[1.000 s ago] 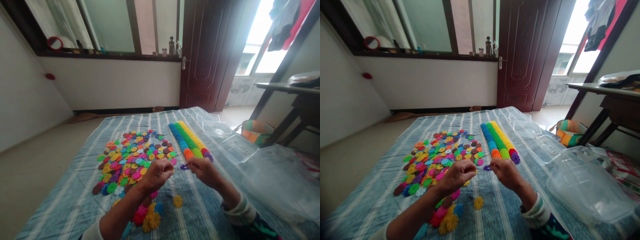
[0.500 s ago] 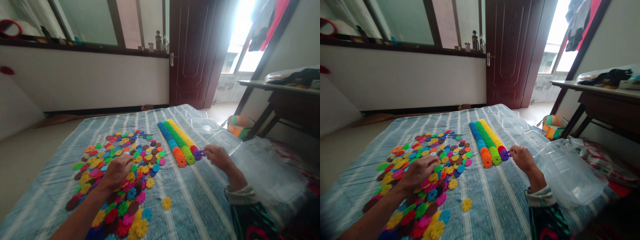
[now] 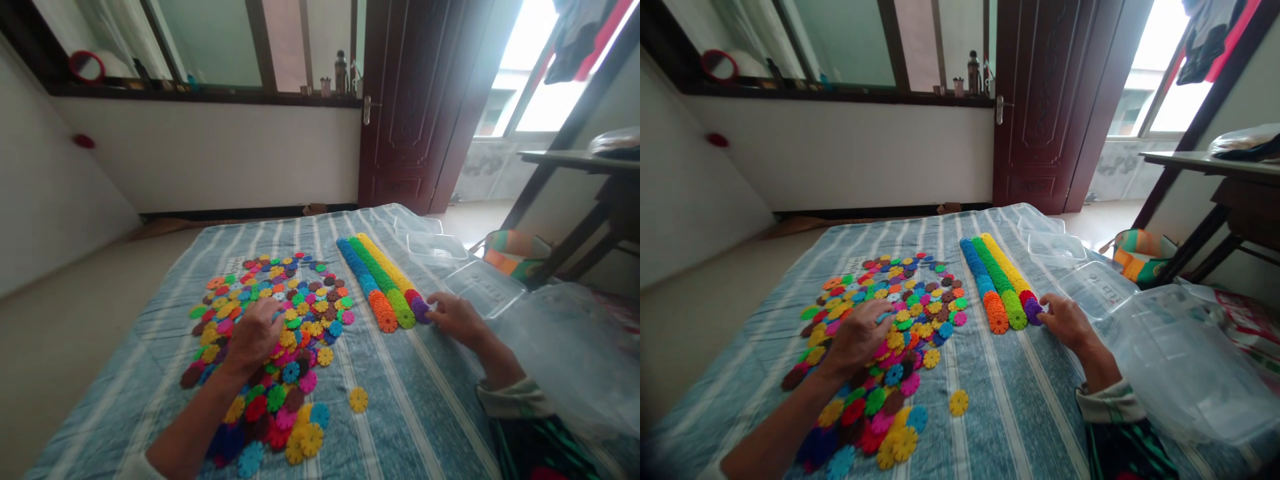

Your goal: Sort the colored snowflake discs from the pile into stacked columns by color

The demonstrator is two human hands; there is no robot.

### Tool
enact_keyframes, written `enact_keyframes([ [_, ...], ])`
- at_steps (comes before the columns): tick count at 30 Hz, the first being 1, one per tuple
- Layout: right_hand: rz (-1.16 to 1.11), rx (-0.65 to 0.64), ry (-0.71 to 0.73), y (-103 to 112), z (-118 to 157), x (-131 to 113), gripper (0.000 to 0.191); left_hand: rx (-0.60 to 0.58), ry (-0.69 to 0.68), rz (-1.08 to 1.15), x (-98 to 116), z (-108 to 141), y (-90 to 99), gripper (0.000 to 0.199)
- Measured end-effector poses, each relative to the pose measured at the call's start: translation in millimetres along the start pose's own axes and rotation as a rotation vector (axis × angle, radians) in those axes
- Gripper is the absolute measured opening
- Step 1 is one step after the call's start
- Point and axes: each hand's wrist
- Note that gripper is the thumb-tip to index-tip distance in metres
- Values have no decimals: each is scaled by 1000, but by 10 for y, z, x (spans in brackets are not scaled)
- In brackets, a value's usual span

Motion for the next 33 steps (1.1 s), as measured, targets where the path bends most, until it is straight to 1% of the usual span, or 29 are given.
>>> enact_keyframes([
  [3,42,17,-5,-25,1,-5,25,3,-28,18,42,59,57,23],
  [7,84,8,-18,-33,6,-80,25,47,-89,47,55,115,90,27],
  [12,87,7,-17,-45,-5,-169,21,124,-216,98,42,130,54,28],
  [15,74,20,-5,-51,-12,-169,19,168,-281,68,55,139,29,31],
  [18,50,31,-6,-64,-20,-148,19,192,-315,49,71,152,21,32],
  [22,28,45,0,-91,-26,-130,22,196,-327,37,73,183,34,32],
  [28,20,41,3,-102,-13,-95,26,188,-262,47,-37,283,56,31],
  [30,32,51,29,-89,8,-81,24,180,-249,53,-96,319,89,29],
  [33,49,78,74,-78,71,-105,22,138,-210,56,-171,382,192,27],
])
Point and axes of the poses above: each hand's wrist, its own z-axis away from the middle knuckle, its own y-axis out of the back of the hand, x = y × z, and after that the axes turned 11 degrees about x, right-handed
